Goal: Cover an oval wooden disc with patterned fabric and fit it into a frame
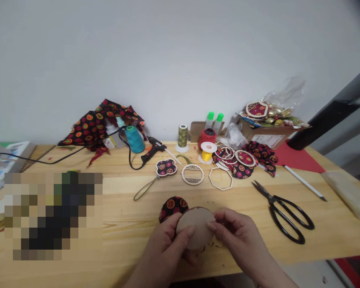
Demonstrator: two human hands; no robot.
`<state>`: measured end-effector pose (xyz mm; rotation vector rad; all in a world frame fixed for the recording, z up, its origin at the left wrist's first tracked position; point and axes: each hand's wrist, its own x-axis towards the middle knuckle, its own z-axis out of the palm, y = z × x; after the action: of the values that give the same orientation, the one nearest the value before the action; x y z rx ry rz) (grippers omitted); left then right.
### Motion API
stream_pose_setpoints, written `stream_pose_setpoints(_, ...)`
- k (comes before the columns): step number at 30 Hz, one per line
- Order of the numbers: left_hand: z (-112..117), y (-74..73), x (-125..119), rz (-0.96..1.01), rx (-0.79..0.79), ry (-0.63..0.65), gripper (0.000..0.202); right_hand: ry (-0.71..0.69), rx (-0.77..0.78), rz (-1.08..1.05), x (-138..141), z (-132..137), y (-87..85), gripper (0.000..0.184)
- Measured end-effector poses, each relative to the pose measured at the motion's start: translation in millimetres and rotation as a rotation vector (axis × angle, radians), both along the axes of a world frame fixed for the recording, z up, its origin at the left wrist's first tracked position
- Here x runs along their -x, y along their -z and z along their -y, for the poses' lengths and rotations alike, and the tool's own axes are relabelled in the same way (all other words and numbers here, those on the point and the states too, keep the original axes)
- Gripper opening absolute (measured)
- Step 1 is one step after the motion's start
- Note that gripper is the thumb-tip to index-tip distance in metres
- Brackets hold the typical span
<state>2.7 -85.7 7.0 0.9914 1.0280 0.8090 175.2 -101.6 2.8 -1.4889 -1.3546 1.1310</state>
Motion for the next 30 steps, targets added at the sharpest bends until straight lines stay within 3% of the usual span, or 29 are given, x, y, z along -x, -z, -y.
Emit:
stream_pose_setpoints(6,0.4,-3.4,5.6,-0.286,-0.15,-0.111,0.03,0.067,0.025,-0.119,0.9,1.8,-0.4,0.022)
stream_pose_setpoints(12,0.9,-4.0,2.4,-0.243,-0.155,-0.167,0.037,0.085,0.054,-0.108,-1.7,2.1,1.2,0.027)
stream_pose_setpoints(16,-1.5,-4.6,2.9,-0.223,-0.133,-0.196,0.026,0.075,0.08,-0.091,-4.0,3.7,0.7,0.029)
stream_pose_setpoints(21,-1.7,-5.3,5.4,-0.355,-0.233,-0.101,0.019,0.029,0.07,-0.083,-1.5,9.2,-0.6,0.025)
stream_pose_setpoints(25,1.0,-5.2,5.5,-0.428,-0.321,-0.108,0.026,0.001,0.078,-0.09,-1.0,10.6,-0.7,0.025)
stream_pose_setpoints(30,-2.2,-2.2,7.2,-0.353,-0.213,-0.116,0.027,0.043,0.128,-0.189,-2.4,8.2,0.8,0.027)
